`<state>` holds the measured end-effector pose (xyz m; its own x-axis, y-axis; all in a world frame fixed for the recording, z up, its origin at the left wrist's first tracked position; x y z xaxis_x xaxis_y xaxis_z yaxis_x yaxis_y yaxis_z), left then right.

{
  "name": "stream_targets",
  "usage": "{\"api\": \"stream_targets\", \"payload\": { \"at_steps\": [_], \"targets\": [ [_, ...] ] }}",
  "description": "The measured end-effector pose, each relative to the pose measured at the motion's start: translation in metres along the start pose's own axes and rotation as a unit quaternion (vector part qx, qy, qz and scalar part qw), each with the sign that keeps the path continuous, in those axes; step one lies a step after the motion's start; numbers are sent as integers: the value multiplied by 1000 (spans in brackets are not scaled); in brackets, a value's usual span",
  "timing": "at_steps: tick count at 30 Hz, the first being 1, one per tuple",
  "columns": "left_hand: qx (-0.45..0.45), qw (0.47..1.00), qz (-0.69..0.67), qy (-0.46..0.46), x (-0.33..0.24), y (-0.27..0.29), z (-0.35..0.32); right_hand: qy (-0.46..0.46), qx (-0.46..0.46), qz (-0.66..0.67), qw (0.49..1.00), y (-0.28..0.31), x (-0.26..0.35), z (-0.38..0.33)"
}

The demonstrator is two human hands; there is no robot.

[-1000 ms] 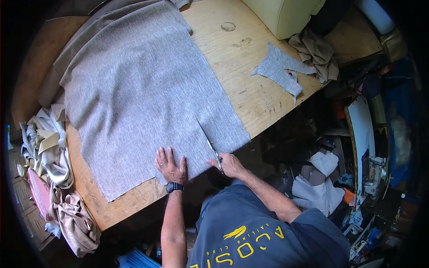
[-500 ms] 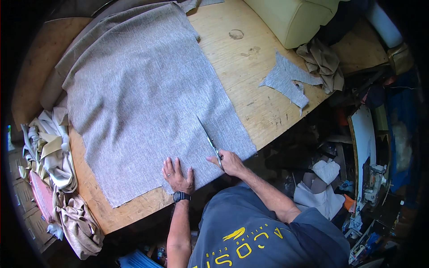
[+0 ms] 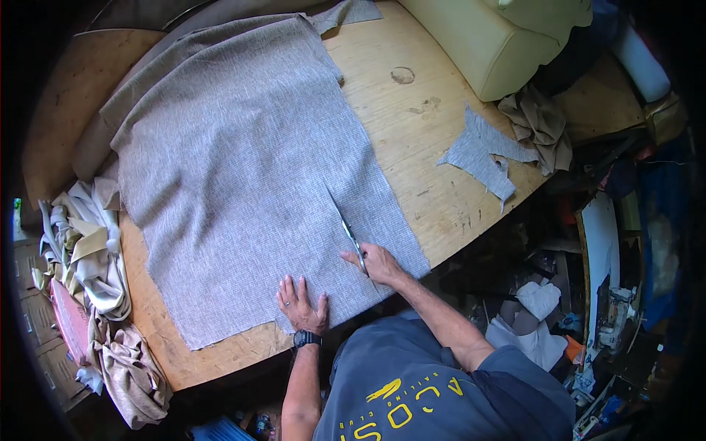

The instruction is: The person cuts a large piece of light gray woven fabric into smaller rectangular sections using a pair of shears. They repeatedly smooth the fabric on a wooden workbench, make straight cuts, and fold the material to align edges for subsequent cuts.

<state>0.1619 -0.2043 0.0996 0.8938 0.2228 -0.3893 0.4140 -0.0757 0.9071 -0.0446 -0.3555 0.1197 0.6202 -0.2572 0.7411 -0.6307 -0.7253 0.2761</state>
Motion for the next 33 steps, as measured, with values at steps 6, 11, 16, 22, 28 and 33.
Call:
{"api": "stream_targets", "payload": {
  "at_steps": [6, 11, 16, 22, 28, 33],
  "targets": [
    [-2, 1000, 0, 0, 4, -2, 0, -18, 53, 60, 997, 4, 12, -5],
    [5, 1000, 1, -4, 2, 1, 0, 55, -69, -77, 993, 14, 19, 30],
    [4, 1000, 4, -4, 2, 5, 2, 24, 11, 19, 999, 20, 28, 47],
    [12, 1000, -6, -1, 0, 7, 2, -4, 35, 21, 999, 28, 44, 62],
    [8, 1000, -7, -2, 1, 7, 2, 22, 15, -6, 1000, 43, 59, 83],
    [7, 1000, -12, 5, 4, 4, 0, -5, 41, 40, 998, 44, 73, 79]
  ]
}}
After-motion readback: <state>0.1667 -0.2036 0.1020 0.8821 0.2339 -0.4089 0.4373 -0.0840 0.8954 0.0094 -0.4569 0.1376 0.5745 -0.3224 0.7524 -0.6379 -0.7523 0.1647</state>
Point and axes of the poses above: each hand's wrist, its own z-axis towards the middle knuckle, its own y-axis out of the back of the hand, x = y × z, the point moved 4 cm from there along z, towards the middle knuckle, and after that the axes turned 15 degrees about x, right-handed, at the moved point
